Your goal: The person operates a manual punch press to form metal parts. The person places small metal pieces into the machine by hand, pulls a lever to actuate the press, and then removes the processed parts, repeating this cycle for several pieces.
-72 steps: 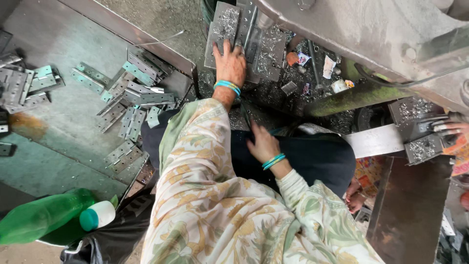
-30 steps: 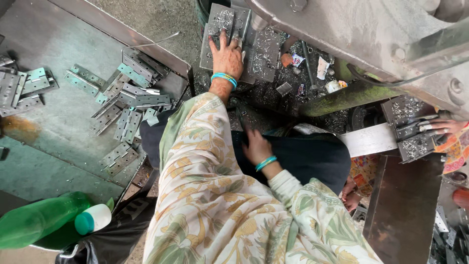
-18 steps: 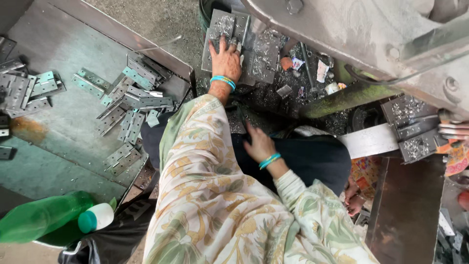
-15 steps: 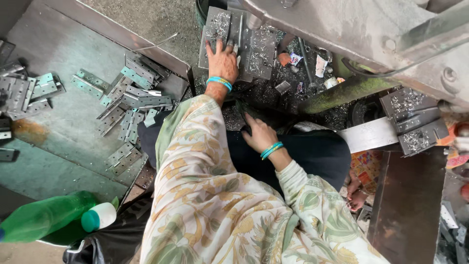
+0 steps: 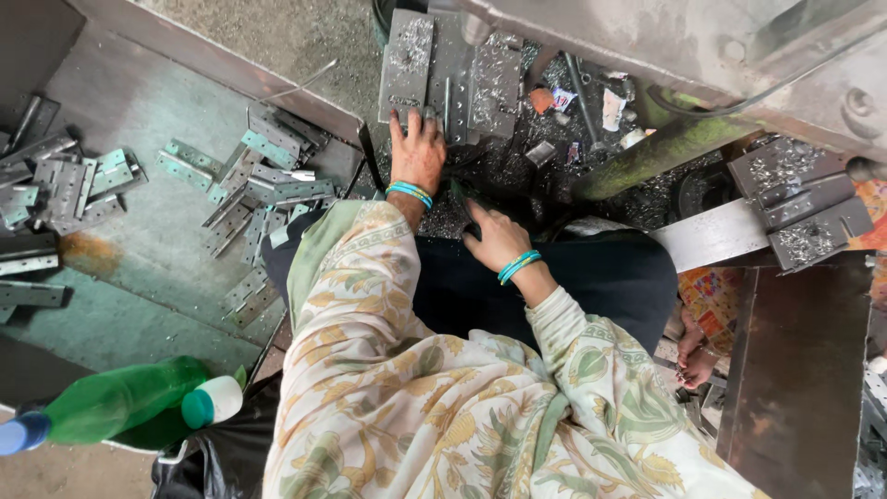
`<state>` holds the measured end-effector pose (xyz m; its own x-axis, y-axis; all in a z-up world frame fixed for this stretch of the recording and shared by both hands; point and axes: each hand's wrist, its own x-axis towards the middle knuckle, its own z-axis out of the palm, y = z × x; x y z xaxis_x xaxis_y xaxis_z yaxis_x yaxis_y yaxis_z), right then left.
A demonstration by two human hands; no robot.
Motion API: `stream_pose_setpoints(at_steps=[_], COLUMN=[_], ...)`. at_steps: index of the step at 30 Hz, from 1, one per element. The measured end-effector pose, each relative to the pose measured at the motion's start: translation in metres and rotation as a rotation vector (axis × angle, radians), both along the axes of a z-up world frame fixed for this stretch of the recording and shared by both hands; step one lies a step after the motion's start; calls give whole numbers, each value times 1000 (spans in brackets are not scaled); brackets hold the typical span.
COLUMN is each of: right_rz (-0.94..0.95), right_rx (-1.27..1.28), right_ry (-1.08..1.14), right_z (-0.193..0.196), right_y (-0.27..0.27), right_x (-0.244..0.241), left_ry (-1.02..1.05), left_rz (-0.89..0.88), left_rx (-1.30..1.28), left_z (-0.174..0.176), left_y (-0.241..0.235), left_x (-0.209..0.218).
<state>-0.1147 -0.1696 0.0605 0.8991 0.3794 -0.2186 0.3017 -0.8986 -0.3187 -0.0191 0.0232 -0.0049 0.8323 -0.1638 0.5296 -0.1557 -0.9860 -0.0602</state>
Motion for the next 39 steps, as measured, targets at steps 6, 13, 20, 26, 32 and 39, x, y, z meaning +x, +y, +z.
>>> stream_pose_setpoints(at_steps=[6, 13, 20, 26, 32, 39], right_rz=[-14, 122, -289, -166, 180, 88], right_rx=[17, 210, 1143, 786, 268, 341], right_ry=[36, -249, -74, -572, -584, -394], right_z=[10, -4, -9, 0, -11, -1], right_y=[0, -19, -16, -4, 57, 39], right_x=[0, 34, 98, 119, 112, 89], left_ry=[18, -95, 231, 113, 199, 224], left_rz=[-56, -191, -302, 12, 132, 47], left_rx=[5, -429, -1344, -885, -401, -270], left_z=[20, 71, 69, 57, 43, 22], left_y=[-2, 20, 20, 27, 33, 7], left_x=[-5, -34, 0, 32, 37, 24])
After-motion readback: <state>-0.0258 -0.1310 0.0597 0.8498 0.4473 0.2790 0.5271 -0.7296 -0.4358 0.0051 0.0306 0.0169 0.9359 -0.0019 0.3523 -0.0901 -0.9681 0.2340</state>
